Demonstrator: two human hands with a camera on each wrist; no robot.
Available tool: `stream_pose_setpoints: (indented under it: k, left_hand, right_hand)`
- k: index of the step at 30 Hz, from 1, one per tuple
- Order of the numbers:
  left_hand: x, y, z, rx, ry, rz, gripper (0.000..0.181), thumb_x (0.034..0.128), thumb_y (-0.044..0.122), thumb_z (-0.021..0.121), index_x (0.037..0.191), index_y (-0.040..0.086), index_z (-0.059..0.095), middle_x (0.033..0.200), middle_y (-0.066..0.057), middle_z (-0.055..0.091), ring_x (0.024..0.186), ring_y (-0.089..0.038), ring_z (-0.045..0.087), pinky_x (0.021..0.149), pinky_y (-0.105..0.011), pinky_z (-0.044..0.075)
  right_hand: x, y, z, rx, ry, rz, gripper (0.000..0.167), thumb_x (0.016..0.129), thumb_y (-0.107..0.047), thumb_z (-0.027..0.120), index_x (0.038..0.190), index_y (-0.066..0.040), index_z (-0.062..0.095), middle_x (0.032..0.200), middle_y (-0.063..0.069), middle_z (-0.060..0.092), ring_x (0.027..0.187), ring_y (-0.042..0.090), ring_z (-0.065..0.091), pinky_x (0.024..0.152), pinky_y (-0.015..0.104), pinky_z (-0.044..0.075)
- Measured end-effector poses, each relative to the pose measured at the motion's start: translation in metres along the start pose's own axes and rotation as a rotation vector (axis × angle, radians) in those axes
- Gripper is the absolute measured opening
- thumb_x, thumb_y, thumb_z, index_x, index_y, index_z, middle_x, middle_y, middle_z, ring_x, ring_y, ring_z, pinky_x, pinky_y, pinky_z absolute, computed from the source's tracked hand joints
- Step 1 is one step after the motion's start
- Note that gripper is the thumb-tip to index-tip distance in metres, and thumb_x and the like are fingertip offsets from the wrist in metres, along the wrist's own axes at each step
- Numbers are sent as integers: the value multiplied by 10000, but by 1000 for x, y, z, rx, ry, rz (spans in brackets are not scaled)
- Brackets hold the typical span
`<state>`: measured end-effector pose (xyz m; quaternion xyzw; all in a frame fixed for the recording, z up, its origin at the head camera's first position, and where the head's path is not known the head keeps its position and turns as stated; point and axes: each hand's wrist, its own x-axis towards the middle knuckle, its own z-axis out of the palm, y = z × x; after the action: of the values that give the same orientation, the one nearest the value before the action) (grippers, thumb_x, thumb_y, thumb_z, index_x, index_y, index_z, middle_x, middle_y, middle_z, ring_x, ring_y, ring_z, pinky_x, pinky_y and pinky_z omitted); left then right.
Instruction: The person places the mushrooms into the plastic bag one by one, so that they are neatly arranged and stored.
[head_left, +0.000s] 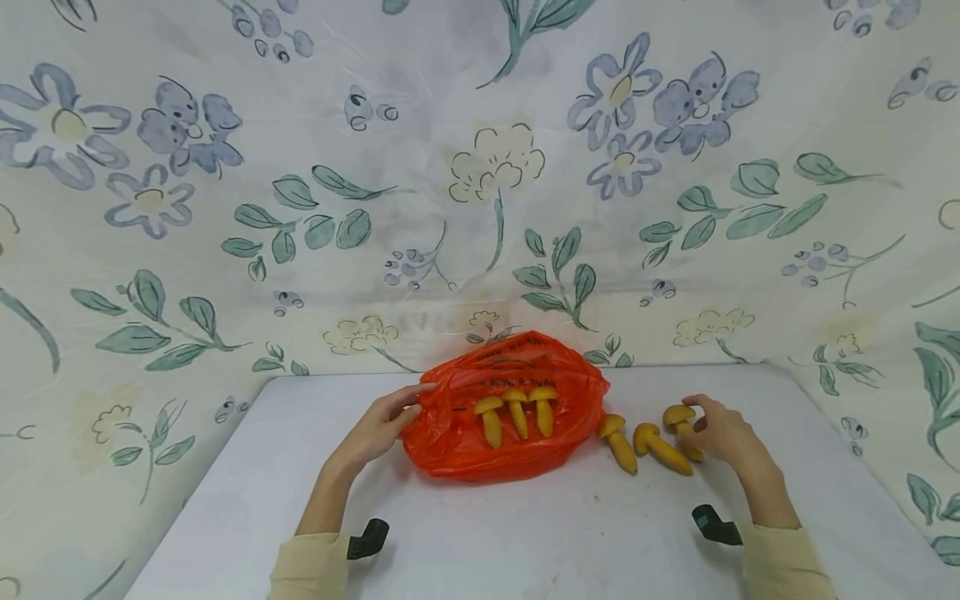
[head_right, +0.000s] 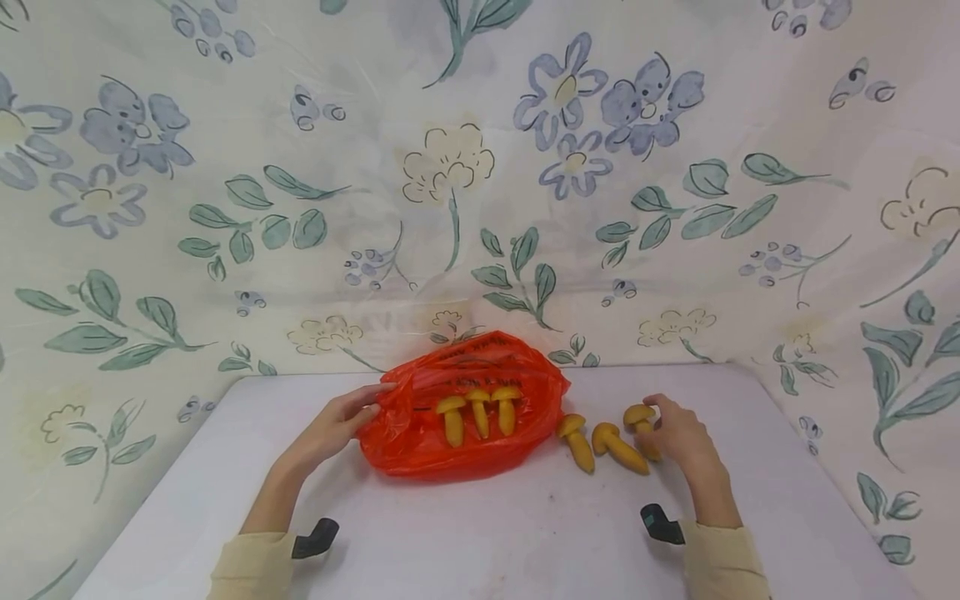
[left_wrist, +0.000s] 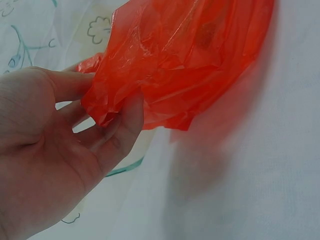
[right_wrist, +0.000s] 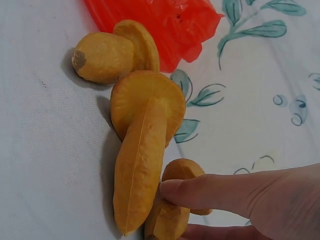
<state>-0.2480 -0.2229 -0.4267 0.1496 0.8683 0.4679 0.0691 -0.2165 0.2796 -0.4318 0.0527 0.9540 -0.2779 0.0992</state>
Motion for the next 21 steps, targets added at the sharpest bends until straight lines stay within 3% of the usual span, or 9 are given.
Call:
stream_pose_setpoints:
  k: [7,21]
  left_hand:
    - [0,1,-1,-10,0,29,411,1024,130,488,1427,205,515,1455,-155,514,1318,-372,507,1054,-493,479]
    - [-1,3,0,-29,-1,-5,424,1019,151,504,1441,184,495,1462,-178,499,1317,-389,504,1049,-496,482]
  right_hand:
    - [-1,-2,0,6,8,-2,623,878,-209,706,1385,4,415,1077,269,606,825,280,587,683,378,529]
    - [-1,-1,1,20,14,-22,635,881,-186,697,1408,0,396,1027,238,613,773,241,571,641,321,508]
